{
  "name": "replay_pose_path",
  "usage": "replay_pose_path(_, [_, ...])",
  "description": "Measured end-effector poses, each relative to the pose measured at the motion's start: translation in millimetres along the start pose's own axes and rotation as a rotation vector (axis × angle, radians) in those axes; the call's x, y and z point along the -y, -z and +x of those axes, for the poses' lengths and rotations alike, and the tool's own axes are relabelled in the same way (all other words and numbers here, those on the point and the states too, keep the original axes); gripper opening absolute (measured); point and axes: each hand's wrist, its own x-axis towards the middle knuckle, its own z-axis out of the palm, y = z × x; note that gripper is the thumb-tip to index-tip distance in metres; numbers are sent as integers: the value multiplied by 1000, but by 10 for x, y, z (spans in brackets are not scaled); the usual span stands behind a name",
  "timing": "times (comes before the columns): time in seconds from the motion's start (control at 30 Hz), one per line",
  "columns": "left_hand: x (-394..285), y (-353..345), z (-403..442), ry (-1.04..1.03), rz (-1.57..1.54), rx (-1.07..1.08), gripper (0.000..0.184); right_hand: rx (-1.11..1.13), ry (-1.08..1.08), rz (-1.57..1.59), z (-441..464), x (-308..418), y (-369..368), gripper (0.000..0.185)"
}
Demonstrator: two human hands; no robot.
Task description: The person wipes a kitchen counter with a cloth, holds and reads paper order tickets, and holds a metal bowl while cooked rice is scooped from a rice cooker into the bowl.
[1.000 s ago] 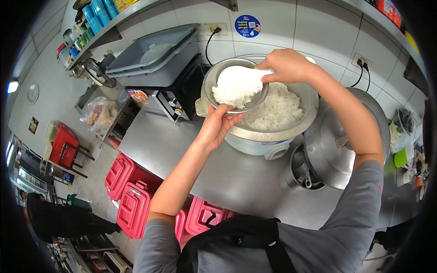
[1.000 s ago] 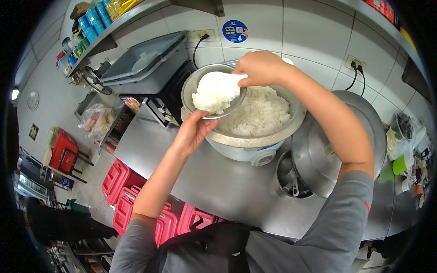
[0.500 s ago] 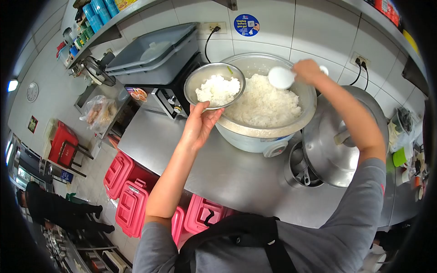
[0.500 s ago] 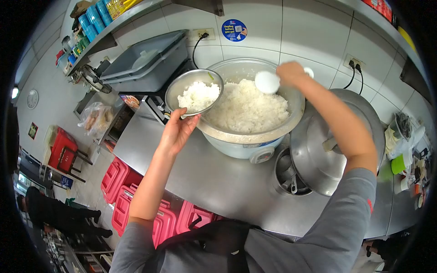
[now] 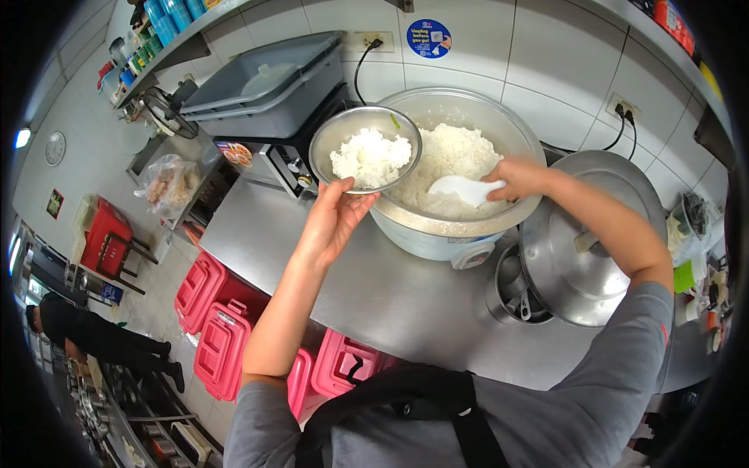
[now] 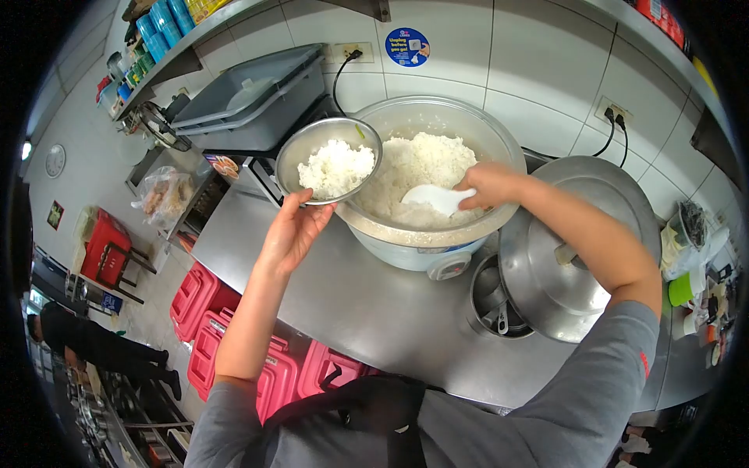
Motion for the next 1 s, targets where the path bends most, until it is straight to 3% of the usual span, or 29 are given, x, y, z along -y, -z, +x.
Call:
replay_pose_path(0.13, [-16,-5,0,21,32,15,41,79,-26,10,103,141,-47,37])
replay_pose_path(0.2, [-31,-68,-6,16,75,40,47,124,-79,182,166,51,-90,38])
replay_pose_path(0.33, [6,-198,53,-66,170,21,40,167,-67,290,161,-67,-101,39])
replay_pose_path(0.6, [-1,-83,345,-143,281,-35,60,230,-43,402,188,-139,-84,37])
replay_pose_path(0.7, [-26,-88,381,-155,309,-64,48,263,-48,414,199,-169,-46,37])
replay_pose_path(0.8, [-27,-95,413,-177,344,-81,48,273,-91,481,189,-229,8,38])
replay_pose_path(0.83, [-40,-89,417,-177,344,-83,48,275,-90,481,188,-270,44,38])
replay_pose_path(0.9, [-54,-76,420,-195,405,-47,67,213,-99,484,181,-363,141,38])
replay_pose_path(1.0, [-46,-71,425,-226,451,-58,69,97,-97,472,48,-306,442,35])
